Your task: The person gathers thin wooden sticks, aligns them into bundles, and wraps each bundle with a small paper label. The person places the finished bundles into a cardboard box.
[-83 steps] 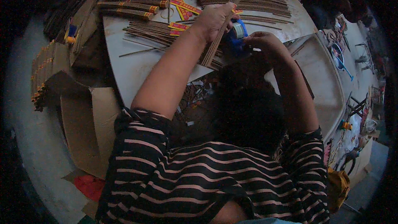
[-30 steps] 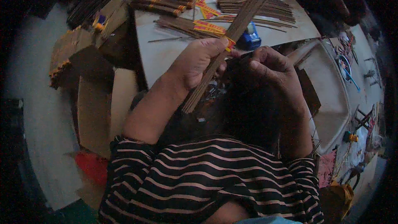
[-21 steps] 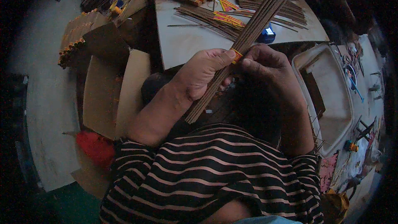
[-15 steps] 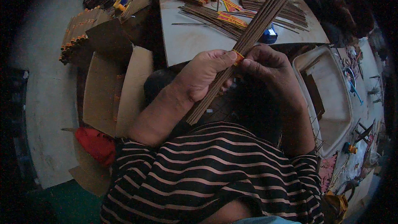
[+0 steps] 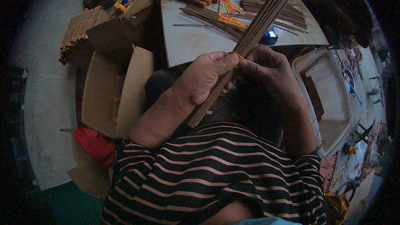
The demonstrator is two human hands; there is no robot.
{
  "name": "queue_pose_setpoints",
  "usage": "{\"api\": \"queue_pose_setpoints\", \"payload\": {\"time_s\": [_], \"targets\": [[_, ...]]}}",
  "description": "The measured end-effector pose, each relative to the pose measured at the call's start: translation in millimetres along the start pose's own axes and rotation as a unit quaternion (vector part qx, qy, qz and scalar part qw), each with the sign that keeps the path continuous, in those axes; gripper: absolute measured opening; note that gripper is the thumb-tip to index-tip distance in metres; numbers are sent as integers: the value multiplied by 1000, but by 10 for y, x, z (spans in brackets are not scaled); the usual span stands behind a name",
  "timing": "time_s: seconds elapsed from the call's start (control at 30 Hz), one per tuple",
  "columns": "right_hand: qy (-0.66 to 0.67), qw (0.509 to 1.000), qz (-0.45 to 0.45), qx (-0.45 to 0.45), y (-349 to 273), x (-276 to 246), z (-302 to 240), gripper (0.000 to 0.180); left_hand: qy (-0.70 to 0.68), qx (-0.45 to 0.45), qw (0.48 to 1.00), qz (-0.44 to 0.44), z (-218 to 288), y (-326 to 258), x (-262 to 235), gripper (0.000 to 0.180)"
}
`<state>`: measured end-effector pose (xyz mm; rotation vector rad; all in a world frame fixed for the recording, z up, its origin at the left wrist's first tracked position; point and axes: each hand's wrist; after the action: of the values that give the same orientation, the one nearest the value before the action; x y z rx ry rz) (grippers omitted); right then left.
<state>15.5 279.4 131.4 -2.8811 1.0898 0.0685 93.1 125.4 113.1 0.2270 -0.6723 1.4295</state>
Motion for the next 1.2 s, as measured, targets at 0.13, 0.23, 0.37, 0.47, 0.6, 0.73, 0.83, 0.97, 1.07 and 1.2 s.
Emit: {"api": "queue_pose_setpoints", "payload": {"time_s": [0.13,0.23,0.37,0.47,0.6,0.73,0.83,0.97,1.07,1.2], "targets": [[18,1000,13,14,-18,46,-27,15,36,2,999,20,17,-31,26,24],[54,998,8,17,-26,60,-37,16,33,13,999,18,21,-37,58,24],[46,999,6,8,-23,38,16,17,22,8,1000,21,4,-63,58,25],[-4,1000,0,-18,-5,7,70,19,11,1,1000,26,21,-125,117,26],[-11,999,1,-42,-12,24,76,20,0,19,1000,12,-8,-147,123,29],[-34,999,-6,-5,-42,24,40,21,2,18,1000,11,-40,-167,98,27],[-10,1000,0,-26,-37,29,93,20,-38,20,999,-4,-53,-148,98,26],[-5,999,18,-35,-41,44,110,21,-55,20,998,-17,-28,-165,132,24],[20,998,22,-50,-35,39,151,25,-59,21,998,-29,-52,-178,96,25],[34,995,11,-91,-39,31,151,31,-63,34,997,-39,-52,-188,134,26]]}}
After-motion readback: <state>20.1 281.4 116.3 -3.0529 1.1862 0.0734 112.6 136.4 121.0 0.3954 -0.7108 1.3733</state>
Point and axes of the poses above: each hand's wrist, its own y-axis towards the middle knuckle, its own x-axis out of the palm, z = x × y, and after that the axes turned 5 degrees about -z, right-handed
